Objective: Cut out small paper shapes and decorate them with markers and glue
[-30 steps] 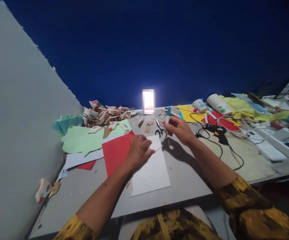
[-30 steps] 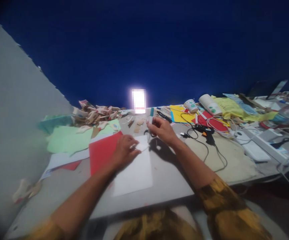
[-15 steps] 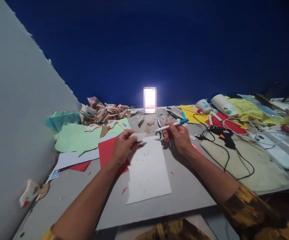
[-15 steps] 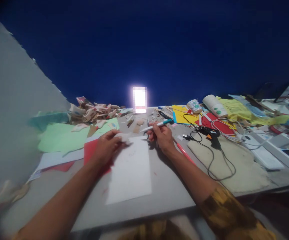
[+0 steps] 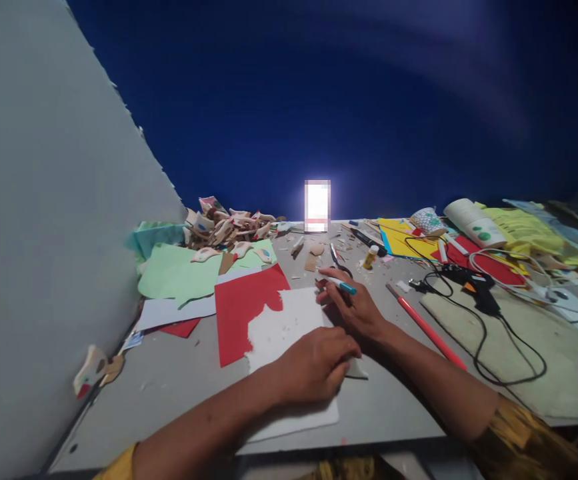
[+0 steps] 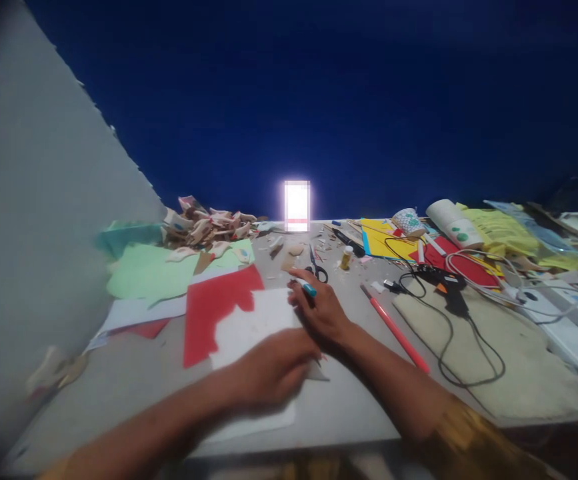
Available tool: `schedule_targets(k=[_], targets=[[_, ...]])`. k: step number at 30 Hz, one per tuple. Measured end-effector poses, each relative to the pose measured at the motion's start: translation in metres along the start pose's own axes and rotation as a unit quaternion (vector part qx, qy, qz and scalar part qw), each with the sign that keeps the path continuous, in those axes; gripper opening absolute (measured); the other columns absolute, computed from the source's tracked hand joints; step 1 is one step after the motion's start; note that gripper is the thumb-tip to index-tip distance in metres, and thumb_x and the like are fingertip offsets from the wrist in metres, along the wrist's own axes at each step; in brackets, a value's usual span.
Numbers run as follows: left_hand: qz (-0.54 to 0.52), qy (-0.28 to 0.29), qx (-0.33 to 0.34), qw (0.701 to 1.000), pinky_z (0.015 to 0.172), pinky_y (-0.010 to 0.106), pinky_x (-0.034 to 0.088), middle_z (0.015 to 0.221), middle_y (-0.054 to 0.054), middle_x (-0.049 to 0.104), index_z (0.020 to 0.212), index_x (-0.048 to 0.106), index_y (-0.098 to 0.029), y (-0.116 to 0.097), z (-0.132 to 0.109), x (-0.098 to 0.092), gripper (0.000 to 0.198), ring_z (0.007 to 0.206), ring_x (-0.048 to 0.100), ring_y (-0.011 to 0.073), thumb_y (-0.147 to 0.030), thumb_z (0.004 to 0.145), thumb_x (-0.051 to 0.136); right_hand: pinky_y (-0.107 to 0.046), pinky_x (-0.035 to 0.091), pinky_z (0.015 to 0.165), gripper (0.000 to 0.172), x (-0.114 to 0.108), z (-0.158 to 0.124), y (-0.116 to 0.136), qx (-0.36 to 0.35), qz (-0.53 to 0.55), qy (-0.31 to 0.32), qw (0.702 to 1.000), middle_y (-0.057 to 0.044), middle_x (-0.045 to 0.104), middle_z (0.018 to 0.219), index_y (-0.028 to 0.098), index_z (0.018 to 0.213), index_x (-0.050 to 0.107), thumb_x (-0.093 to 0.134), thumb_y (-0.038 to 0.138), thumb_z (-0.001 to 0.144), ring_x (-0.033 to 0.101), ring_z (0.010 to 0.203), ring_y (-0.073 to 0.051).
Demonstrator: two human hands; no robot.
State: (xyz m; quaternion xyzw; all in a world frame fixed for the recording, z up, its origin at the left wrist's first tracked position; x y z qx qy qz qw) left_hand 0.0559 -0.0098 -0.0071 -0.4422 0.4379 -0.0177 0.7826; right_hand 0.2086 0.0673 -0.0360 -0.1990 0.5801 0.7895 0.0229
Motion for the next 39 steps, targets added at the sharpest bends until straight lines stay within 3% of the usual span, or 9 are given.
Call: schedule_targets(k=[4,8,13,17,22,25,29,32,39], targets=[[0.161,0.001,0.012,0.987,0.063,0.032,0.047,0.091,0.007,0.065,0.098,0.061,-0.022,0.011,-0.018,-0.007,0.014,0.072,0.06,0.0206,-0.014,0.089,0.054,-0.032,0.058,0.073,0.04,-0.008,0.004,-0.007,-0.035,-0.047,-0.021,0.998,-0.007,0.076,0.1,0.023,0.134,0.061,0.047,0.047,0.104,0.074,0.078,-0.019],[0.228,-0.05,-0.01,0.972,0.064,0.033,0.043,0.085,0.007,0.063,0.099,0.063,-0.022,0.034,-0.057,-0.033,0.018,0.074,0.058,0.0212,-0.018,0.097,0.046,-0.033,0.056,0.074,0.037,-0.015,0.006,-0.011,-0.045,-0.087,-0.04,0.994,-0.006,0.077,0.094,0.022,0.127,0.064,0.049,0.045,0.103,0.074,0.075,-0.02],[0.178,-0.189,-0.156,0.953,0.067,0.034,0.049,0.086,0.006,0.069,0.099,0.068,-0.022,0.057,-0.095,-0.081,0.02,0.076,0.063,0.0218,-0.025,0.094,0.049,-0.03,0.056,0.066,0.042,-0.016,0.01,-0.01,-0.011,0.061,-0.073,0.995,-0.006,0.075,0.093,0.021,0.121,0.068,0.057,0.054,0.097,0.071,0.07,-0.016],[0.038,-0.193,-0.269,0.943,0.06,0.031,0.049,0.077,0.003,0.071,0.1,0.073,-0.022,0.051,-0.069,-0.102,0.022,0.066,0.065,0.0203,-0.03,0.086,0.058,-0.024,0.048,0.048,0.05,-0.021,0.017,-0.01,0.05,0.172,-0.143,0.973,-0.003,0.07,0.077,0.016,0.108,0.073,0.065,0.062,0.088,0.06,0.055,-0.012],[-0.119,-0.082,-0.272,0.951,0.059,0.029,0.05,0.076,0.001,0.069,0.114,0.071,-0.018,0.044,0.002,-0.069,0.036,0.062,0.064,0.017,-0.022,0.079,0.062,-0.022,0.039,0.044,0.045,-0.031,0.021,-0.016,0.07,0.175,-0.164,0.968,0.001,0.062,0.063,0.015,0.093,0.073,0.072,0.058,0.082,0.05,0.048,-0.01],[-0.047,-0.112,-0.251,0.96,0.074,0.034,0.054,0.086,0.002,0.07,0.112,0.07,-0.019,0.052,0.021,-0.039,0.035,0.075,0.065,0.0179,-0.015,0.078,0.064,-0.023,0.037,0.045,0.035,-0.035,0.019,-0.017,0.042,0.135,-0.171,0.975,0.005,0.055,0.055,0.017,0.082,0.068,0.076,0.051,0.082,0.046,0.048,-0.01],[0.096,-0.2,-0.148,0.964,0.082,0.037,0.055,0.12,0.011,0.063,0.124,0.063,-0.018,0.06,0.013,-0.022,0.039,0.092,0.064,0.02,-0.011,0.085,0.06,-0.023,0.039,0.046,0.031,-0.037,0.018,-0.013,0.036,0.127,-0.175,0.976,0.005,0.055,0.057,0.018,0.081,0.065,0.074,0.048,0.084,0.047,0.048,-0.01],[0.208,-0.245,-0.094,0.942,0.072,0.035,0.054,0.109,0.012,0.061,0.116,0.064,-0.014,0.056,0.003,-0.023,0.024,0.085,0.061,0.0199,-0.016,0.093,0.056,-0.024,0.042,0.046,0.033,-0.033,0.018,-0.009,0.067,0.147,-0.154,0.975,0.002,0.063,0.065,0.018,0.092,0.068,0.07,0.05,0.086,0.053,0.05,-0.011],[0.331,-0.119,-0.005,0.936,0.066,0.038,0.05,0.089,0.01,0.065,0.1,0.068,-0.013,0.041,-0.004,-0.011,0.018,0.077,0.056,0.0234,-0.017,0.097,0.051,-0.024,0.039,0.05,0.026,-0.015,0.012,-0.009,0.059,0.087,-0.105,0.989,0.005,0.053,0.056,0.019,0.082,0.061,0.067,0.044,0.089,0.048,0.051,-0.011]])
Point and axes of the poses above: each hand's wrist, its own z-axis towards the middle knuckle, its own x-axis out of the palm, y = z × x, the point moved 1 cm from there along z, towards the middle knuckle
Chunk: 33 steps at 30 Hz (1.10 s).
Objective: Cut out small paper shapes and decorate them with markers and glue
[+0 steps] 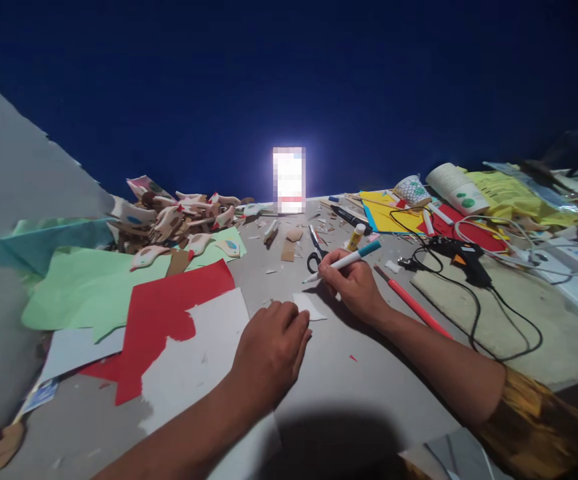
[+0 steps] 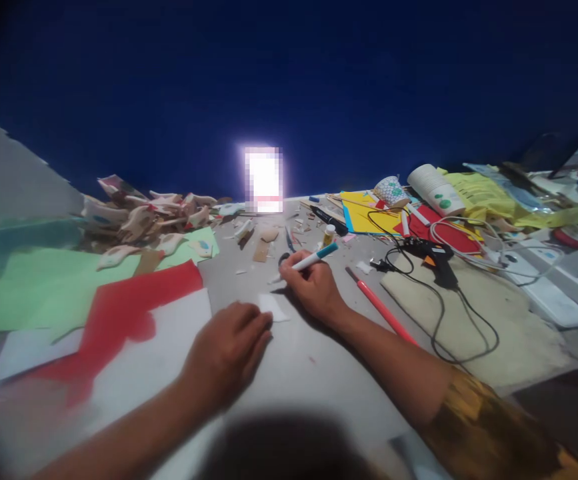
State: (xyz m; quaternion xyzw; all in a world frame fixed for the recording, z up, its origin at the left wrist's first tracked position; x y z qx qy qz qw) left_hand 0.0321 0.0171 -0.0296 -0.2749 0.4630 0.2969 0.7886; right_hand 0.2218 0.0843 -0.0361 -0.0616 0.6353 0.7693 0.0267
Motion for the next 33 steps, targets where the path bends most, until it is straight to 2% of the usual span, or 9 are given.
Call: schedule_targets(k=[5,15,19,26,33], targets=[[0.016,0.006,0.022,1.0,0.066,0.04,0.051,0.085,0.009,0.065,0.098,0.068,-0.013,-0.0006,0.0001,0.0041,0.016,0.074,0.055,0.0244,-0.014,0.095,0.053,-0.026,0.041,0.056,0.022,0.0081,-0.0038,-0.0057,-0.046,-0.066,0.047,0.996,0.004,0.054,0.06,0.021,0.081,0.056,0.061,0.038,0.094,0.053,0.057,-0.014],[0.017,0.003,0.033,0.999,0.065,0.039,0.05,0.081,0.008,0.062,0.094,0.067,-0.014,0.0033,0.0008,0.0052,0.017,0.071,0.052,0.0227,-0.01,0.092,0.051,-0.028,0.045,0.064,0.018,0.0095,-0.004,-0.0074,-0.088,-0.144,0.089,0.982,0.0,0.065,0.073,0.021,0.083,0.058,0.059,0.033,0.097,0.059,0.065,-0.015],[0.029,-0.003,0.023,0.999,0.059,0.036,0.045,0.086,0.01,0.063,0.095,0.067,-0.014,0.003,-0.0003,0.0059,0.016,0.071,0.052,0.0228,-0.011,0.092,0.051,-0.029,0.046,0.066,0.019,0.0091,-0.0037,-0.008,-0.092,-0.159,0.092,0.979,-0.001,0.065,0.075,0.02,0.084,0.06,0.058,0.034,0.097,0.06,0.067,-0.016],[0.014,0.007,0.034,0.999,0.068,0.04,0.052,0.093,0.011,0.067,0.103,0.067,-0.013,0.0049,-0.0017,0.0067,0.019,0.077,0.056,0.0239,-0.009,0.092,0.051,-0.028,0.044,0.067,0.02,0.0082,-0.0037,-0.0099,-0.099,-0.167,0.094,0.976,0.0,0.064,0.075,0.021,0.084,0.059,0.058,0.035,0.098,0.059,0.067,-0.016],[0.011,0.012,0.035,0.999,0.072,0.044,0.056,0.093,0.012,0.068,0.101,0.068,-0.012,0.0052,-0.0011,0.0051,0.02,0.077,0.057,0.0249,-0.007,0.091,0.052,-0.03,0.045,0.071,0.022,0.0077,-0.0034,-0.0085,-0.106,-0.17,0.099,0.975,-0.001,0.065,0.079,0.021,0.081,0.058,0.056,0.035,0.099,0.06,0.071,-0.017]])
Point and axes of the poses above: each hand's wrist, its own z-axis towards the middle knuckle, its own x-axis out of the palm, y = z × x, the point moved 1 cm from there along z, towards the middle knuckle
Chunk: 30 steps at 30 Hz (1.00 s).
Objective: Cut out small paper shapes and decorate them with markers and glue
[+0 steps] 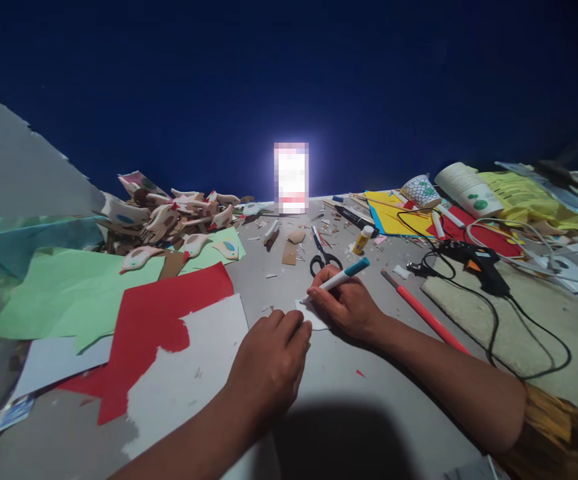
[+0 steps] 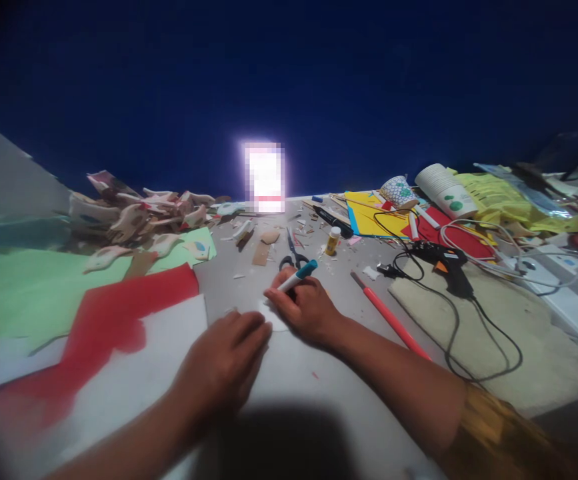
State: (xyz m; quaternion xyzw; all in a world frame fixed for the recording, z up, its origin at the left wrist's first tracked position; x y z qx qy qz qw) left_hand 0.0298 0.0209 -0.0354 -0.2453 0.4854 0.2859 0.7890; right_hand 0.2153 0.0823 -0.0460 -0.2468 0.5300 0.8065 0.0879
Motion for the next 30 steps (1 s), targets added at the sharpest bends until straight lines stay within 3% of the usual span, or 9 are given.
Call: schedule_targets(k=[23,26,30], targets=[[-0.001,0.014,-0.01,1.0,0.068,0.041,0.053,0.094,0.012,0.068,0.1,0.068,-0.014,-0.0008,0.0017,-0.0011,0.02,0.078,0.057,0.0246,-0.005,0.09,0.052,-0.03,0.045,0.071,0.023,0.0008,0.0007,0.0003,0.019,-0.009,0.005,1.0,-0.002,0.066,0.079,0.021,0.08,0.059,0.057,0.035,0.098,0.061,0.073,-0.017],[0.002,0.012,-0.009,1.0,0.067,0.04,0.053,0.093,0.011,0.068,0.1,0.067,-0.015,-0.0012,0.0017,-0.0021,0.019,0.078,0.057,0.0243,-0.006,0.091,0.052,-0.029,0.046,0.068,0.021,0.0001,0.0025,-0.0003,0.036,0.036,-0.007,0.999,0.0,0.065,0.075,0.021,0.08,0.058,0.06,0.035,0.096,0.061,0.068,-0.016],[0.006,-0.007,-0.012,1.0,0.065,0.037,0.051,0.094,0.012,0.067,0.102,0.068,-0.014,-0.0017,0.0008,-0.0029,0.019,0.078,0.057,0.0232,-0.008,0.093,0.052,-0.025,0.043,0.051,0.025,-0.0019,0.0049,-0.0042,0.108,0.151,-0.066,0.98,0.006,0.055,0.053,0.022,0.085,0.056,0.06,0.044,0.097,0.053,0.047,-0.013]])
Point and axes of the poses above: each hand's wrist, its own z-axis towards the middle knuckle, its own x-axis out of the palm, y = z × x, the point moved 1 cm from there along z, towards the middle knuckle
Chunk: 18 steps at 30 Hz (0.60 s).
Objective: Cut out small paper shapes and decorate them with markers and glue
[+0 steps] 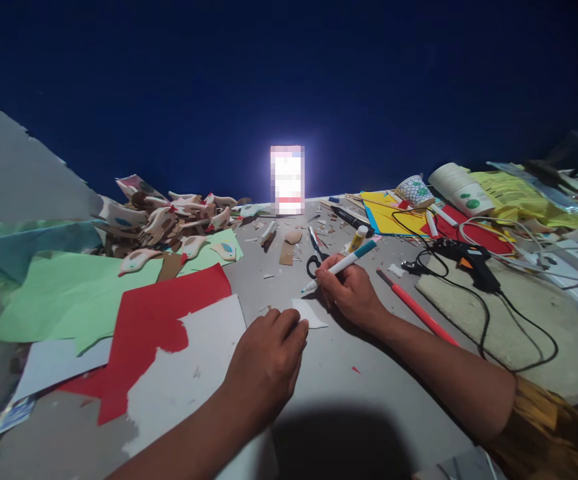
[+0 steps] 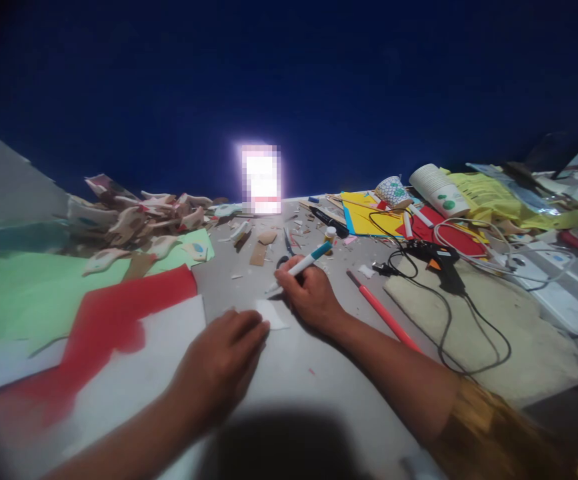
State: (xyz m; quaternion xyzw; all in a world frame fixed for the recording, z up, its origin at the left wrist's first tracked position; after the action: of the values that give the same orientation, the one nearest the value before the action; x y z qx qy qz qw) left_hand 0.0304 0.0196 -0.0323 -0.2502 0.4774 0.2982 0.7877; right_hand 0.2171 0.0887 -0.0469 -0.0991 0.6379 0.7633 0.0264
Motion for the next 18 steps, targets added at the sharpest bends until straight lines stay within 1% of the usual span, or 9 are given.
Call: schedule_targets(k=[2,4,8,11,15,18], targets=[[0.002,-0.008,-0.008,1.0,0.062,0.035,0.048,0.09,0.011,0.065,0.101,0.068,-0.015,0.0,-0.001,0.001,0.018,0.075,0.055,0.0221,-0.008,0.093,0.053,-0.024,0.042,0.047,0.029,-0.001,0.001,0.0,0.01,0.029,-0.008,0.999,0.008,0.052,0.049,0.022,0.086,0.055,0.06,0.048,0.097,0.051,0.042,-0.013],[0.005,-0.015,-0.015,1.0,0.061,0.034,0.046,0.087,0.01,0.064,0.1,0.069,-0.016,0.001,-0.001,0.001,0.017,0.073,0.054,0.0214,-0.008,0.092,0.055,-0.024,0.046,0.047,0.031,-0.001,0.0,0.001,0.012,0.037,-0.009,0.999,0.007,0.056,0.051,0.021,0.087,0.055,0.061,0.05,0.097,0.054,0.043,-0.012],[0.011,-0.016,-0.023,1.0,0.061,0.034,0.045,0.087,0.009,0.065,0.098,0.07,-0.017,0.003,-0.002,0.001,0.018,0.073,0.055,0.0213,-0.007,0.092,0.056,-0.026,0.055,0.057,0.034,0.001,-0.004,0.001,0.04,0.048,-0.006,0.998,0.001,0.068,0.062,0.021,0.092,0.055,0.06,0.054,0.097,0.067,0.055,-0.015],[0.004,-0.016,-0.024,1.0,0.062,0.034,0.046,0.089,0.009,0.067,0.098,0.07,-0.017,0.002,-0.001,0.001,0.019,0.074,0.056,0.0211,-0.007,0.092,0.055,-0.027,0.059,0.06,0.037,0.006,-0.007,0.002,0.062,0.068,0.002,0.996,-0.001,0.071,0.069,0.021,0.094,0.055,0.062,0.058,0.094,0.072,0.064,-0.018],[-0.054,-0.042,-0.046,0.997,0.065,0.034,0.052,0.092,0.01,0.069,0.101,0.069,-0.017,0.002,-0.001,0.0,0.019,0.079,0.061,0.021,-0.009,0.094,0.054,-0.03,0.064,0.06,0.042,0.01,-0.008,0.006,0.094,0.15,-0.015,0.984,-0.001,0.07,0.074,0.021,0.095,0.054,0.069,0.06,0.088,0.076,0.071,-0.021],[-0.112,-0.058,-0.075,0.989,0.068,0.035,0.055,0.092,0.009,0.07,0.102,0.069,-0.018,0.004,-0.002,0.0,0.018,0.082,0.064,0.0212,-0.01,0.095,0.054,-0.031,0.065,0.059,0.045,0.01,-0.006,0.008,0.121,0.216,-0.039,0.968,-0.001,0.07,0.071,0.021,0.094,0.053,0.074,0.06,0.084,0.077,0.074,-0.022]])
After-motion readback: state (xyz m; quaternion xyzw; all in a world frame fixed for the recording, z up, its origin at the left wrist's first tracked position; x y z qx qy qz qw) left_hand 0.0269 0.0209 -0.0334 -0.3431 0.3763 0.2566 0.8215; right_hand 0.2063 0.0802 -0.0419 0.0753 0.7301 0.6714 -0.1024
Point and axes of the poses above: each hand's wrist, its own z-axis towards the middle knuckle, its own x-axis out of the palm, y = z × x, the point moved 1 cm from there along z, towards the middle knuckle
